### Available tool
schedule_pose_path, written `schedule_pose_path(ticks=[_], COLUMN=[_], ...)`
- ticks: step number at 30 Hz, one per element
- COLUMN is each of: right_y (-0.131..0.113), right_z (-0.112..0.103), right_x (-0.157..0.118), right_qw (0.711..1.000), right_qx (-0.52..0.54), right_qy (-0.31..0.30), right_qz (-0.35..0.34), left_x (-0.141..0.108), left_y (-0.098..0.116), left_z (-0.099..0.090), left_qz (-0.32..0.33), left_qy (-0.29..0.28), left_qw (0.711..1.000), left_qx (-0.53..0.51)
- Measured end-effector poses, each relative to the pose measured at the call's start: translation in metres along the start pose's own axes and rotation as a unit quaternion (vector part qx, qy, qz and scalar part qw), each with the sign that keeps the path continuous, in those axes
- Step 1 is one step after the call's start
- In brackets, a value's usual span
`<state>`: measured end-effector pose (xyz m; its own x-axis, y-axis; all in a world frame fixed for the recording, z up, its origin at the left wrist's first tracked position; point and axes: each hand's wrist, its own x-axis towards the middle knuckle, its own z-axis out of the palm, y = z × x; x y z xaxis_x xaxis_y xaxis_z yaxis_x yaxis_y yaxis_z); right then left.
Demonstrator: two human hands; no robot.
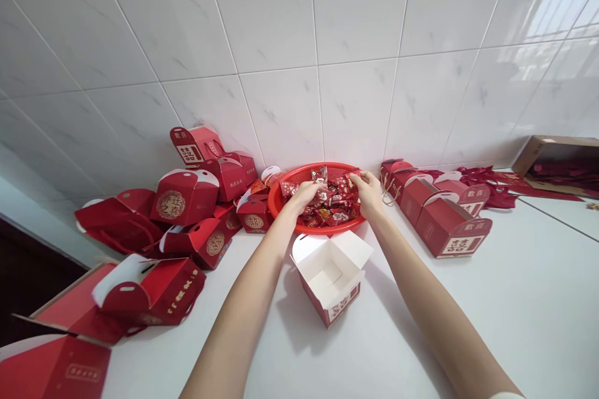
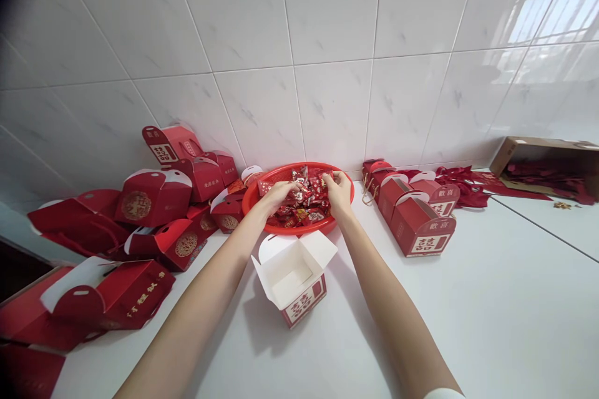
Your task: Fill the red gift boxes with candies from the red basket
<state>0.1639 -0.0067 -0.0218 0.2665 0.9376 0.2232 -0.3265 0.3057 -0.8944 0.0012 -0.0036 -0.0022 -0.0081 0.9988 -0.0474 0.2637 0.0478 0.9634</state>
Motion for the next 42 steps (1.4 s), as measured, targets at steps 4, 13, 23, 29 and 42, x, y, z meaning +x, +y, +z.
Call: schedule_pose_path(ticks=[4, 13, 23, 29, 42], right_y=[-0.001, 0.003, 0.001, -0.001, -0.005], right_z=[0.0, -0.002, -0.002, 0.0, 0.002], right_x=[0.0, 0.001, -0.002, -0.003, -0.008], right_qw=[1.0, 1.0, 0.998, 0.995, 0.99], right_qx=[-0.004, -0.016, -0.024, -0.043, -0.053], right_qy=[-0.001, -0.014, -0.056, -0.084, -0.131], right_qz=[0.01, 0.007, 0.021, 0.022, 0.009], left_x=[0.001, -0.002, -0.007, 0.003, 0.008], left_y=[-0.003, -0.001, 0.001, -0.009, -0.011], left_z=[0.001, 0.001, 0.002, 0.001, 0.002], left_qz=[0.011, 0.056, 0.092, 0.17, 0.152], left_qy=[-0.03, 0.006, -0.087, -0.109, -0.02], left_qw=[0.999, 0.997, 0.992, 0.979, 0.988], left_qx=[-0.025, -0.057, 0.01, -0.006, 0.015])
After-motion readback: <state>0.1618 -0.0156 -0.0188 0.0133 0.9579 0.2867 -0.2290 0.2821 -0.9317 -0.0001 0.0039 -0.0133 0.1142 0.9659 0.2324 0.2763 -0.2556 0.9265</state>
